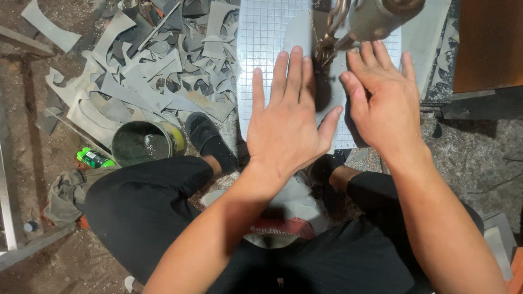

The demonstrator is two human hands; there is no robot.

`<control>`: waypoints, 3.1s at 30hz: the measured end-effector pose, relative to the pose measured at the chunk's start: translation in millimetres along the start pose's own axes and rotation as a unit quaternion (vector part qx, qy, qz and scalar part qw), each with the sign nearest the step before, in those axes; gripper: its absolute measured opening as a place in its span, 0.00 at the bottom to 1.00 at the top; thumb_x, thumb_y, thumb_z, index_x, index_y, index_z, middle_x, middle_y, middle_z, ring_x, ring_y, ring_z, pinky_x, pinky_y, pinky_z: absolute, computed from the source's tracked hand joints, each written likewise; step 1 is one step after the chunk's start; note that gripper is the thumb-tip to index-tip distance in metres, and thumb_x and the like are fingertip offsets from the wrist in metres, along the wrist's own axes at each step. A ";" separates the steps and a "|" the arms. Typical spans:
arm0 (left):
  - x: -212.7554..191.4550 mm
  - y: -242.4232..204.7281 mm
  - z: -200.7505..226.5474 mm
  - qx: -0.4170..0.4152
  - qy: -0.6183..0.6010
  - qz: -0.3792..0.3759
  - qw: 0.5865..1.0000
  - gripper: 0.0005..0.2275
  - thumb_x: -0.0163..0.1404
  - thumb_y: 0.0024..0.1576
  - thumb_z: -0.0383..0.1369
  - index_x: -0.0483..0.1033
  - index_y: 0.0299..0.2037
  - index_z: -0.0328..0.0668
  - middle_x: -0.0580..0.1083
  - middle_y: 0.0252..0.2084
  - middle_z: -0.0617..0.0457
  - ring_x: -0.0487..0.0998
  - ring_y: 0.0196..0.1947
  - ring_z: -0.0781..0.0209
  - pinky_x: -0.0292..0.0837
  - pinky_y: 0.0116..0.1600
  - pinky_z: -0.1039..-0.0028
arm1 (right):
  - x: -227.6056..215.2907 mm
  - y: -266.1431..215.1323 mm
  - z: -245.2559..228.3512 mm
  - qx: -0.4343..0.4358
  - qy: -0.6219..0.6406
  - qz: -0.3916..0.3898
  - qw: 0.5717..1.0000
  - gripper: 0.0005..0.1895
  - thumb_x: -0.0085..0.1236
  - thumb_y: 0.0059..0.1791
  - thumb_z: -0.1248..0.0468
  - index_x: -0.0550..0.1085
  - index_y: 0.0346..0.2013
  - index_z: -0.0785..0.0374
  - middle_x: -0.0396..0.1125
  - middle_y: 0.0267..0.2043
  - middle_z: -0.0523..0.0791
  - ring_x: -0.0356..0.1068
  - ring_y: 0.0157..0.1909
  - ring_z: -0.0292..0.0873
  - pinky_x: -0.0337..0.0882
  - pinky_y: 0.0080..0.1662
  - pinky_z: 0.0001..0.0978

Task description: The person uses a vertical band saw to cut rectangular white plastic sheets into smaller pieces. They guide the material through the blade with both hands, repositioning the sheets to follow a cutting path. Cut pieces and offcuts accumulate on the floor.

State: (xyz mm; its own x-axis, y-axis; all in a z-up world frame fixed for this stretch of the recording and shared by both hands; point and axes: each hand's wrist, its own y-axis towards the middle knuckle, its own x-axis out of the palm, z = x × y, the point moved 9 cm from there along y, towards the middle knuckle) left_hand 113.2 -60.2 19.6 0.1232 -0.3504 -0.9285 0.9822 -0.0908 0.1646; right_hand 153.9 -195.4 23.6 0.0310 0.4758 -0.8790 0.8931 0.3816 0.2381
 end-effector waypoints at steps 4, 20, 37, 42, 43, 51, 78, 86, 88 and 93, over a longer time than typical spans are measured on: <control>-0.6 3.2 1.5 -0.017 0.002 0.011 1.000 0.38 0.42 0.60 0.55 0.60 0.71 0.26 0.54 0.77 0.40 0.51 0.77 0.45 0.41 0.78 0.46 | 1.5 4.3 1.1 0.003 0.001 0.005 1.000 0.18 0.52 0.60 0.62 0.75 0.62 0.68 0.66 0.68 0.58 0.58 0.75 0.60 0.47 0.72 0.67; 11.2 14.3 7.4 -0.086 -0.006 -0.003 0.996 0.41 0.40 0.59 0.57 0.53 0.72 0.25 0.50 0.77 0.37 0.46 0.78 0.44 0.38 0.77 0.47 | -23.8 4.5 -20.2 -0.033 0.051 0.051 0.997 0.14 0.51 0.59 0.67 0.73 0.57 0.71 0.67 0.66 0.57 0.62 0.72 0.61 0.59 0.71 0.57; -30.5 -10.8 -35.1 0.200 -0.012 -0.143 0.969 0.45 0.54 0.49 0.57 0.57 0.69 0.27 0.54 0.74 0.36 0.53 0.74 0.41 0.47 0.72 0.48 | -13.9 -36.3 -34.6 -0.062 -0.048 -0.121 0.990 0.39 0.66 0.42 0.44 0.75 0.57 0.70 0.63 0.69 0.58 0.54 0.74 0.67 0.55 0.70 0.59; -29.7 -4.0 -34.9 0.203 0.025 -0.152 0.967 0.44 0.52 0.51 0.59 0.57 0.70 0.30 0.55 0.74 0.38 0.53 0.73 0.41 0.42 0.70 0.37 | -8.3 -37.4 -31.2 -0.062 -0.035 -0.128 0.989 0.35 0.63 0.44 0.49 0.73 0.58 0.70 0.62 0.69 0.59 0.52 0.75 0.68 0.51 0.71 0.63; -28.8 -3.5 -35.8 0.202 0.033 -0.155 0.966 0.44 0.52 0.51 0.60 0.58 0.70 0.31 0.55 0.74 0.38 0.53 0.73 0.41 0.41 0.70 0.36 | -7.8 -37.6 -31.0 -0.063 -0.033 -0.128 0.989 0.34 0.62 0.45 0.50 0.72 0.59 0.71 0.61 0.70 0.60 0.51 0.76 0.69 0.50 0.72 0.63; -25.0 2.2 -37.9 0.193 0.028 -0.144 0.970 0.45 0.50 0.52 0.62 0.56 0.71 0.34 0.54 0.74 0.40 0.51 0.74 0.41 0.39 0.70 0.34 | -4.3 -34.0 -23.9 -0.049 -0.022 -0.134 0.990 0.33 0.60 0.45 0.56 0.71 0.62 0.71 0.59 0.72 0.60 0.49 0.78 0.64 0.47 0.73 0.63; -11.3 22.1 -41.7 0.139 0.036 -0.178 0.974 0.46 0.49 0.52 0.64 0.50 0.74 0.42 0.46 0.77 0.44 0.43 0.75 0.39 0.32 0.69 0.29 | -4.0 -10.2 -16.3 -0.052 -0.031 -0.139 0.988 0.33 0.66 0.44 0.57 0.72 0.61 0.69 0.58 0.73 0.59 0.51 0.78 0.58 0.49 0.72 0.63; -9.2 26.1 -42.3 0.121 0.032 -0.172 0.977 0.46 0.49 0.52 0.64 0.50 0.74 0.43 0.46 0.77 0.43 0.42 0.76 0.40 0.29 0.70 0.29 | -5.0 -0.2 -12.9 -0.045 -0.034 -0.143 0.988 0.35 0.68 0.43 0.57 0.72 0.62 0.69 0.58 0.72 0.58 0.52 0.76 0.58 0.52 0.71 0.59; -7.7 27.5 -43.0 0.114 0.031 -0.176 0.977 0.46 0.49 0.52 0.64 0.50 0.74 0.43 0.45 0.77 0.43 0.42 0.77 0.40 0.29 0.70 0.30 | -5.6 1.2 -12.5 -0.047 -0.031 -0.143 0.988 0.35 0.68 0.43 0.57 0.72 0.62 0.69 0.58 0.72 0.58 0.53 0.76 0.58 0.52 0.72 0.58; -7.9 32.2 -43.7 0.110 0.030 -0.169 0.979 0.46 0.49 0.51 0.65 0.49 0.75 0.45 0.45 0.77 0.43 0.42 0.77 0.41 0.28 0.70 0.30 | -5.1 5.7 -10.6 -0.057 -0.030 -0.138 0.988 0.35 0.68 0.44 0.57 0.71 0.62 0.69 0.59 0.71 0.58 0.53 0.76 0.58 0.52 0.72 0.57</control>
State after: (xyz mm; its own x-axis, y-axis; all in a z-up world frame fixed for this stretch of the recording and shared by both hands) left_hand 150.1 -19.6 17.7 -0.1883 -0.2112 -0.9591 0.9152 -0.3919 -0.0934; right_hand 154.1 -187.2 33.9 -0.1782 0.2944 -0.9389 0.8152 0.5786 0.0267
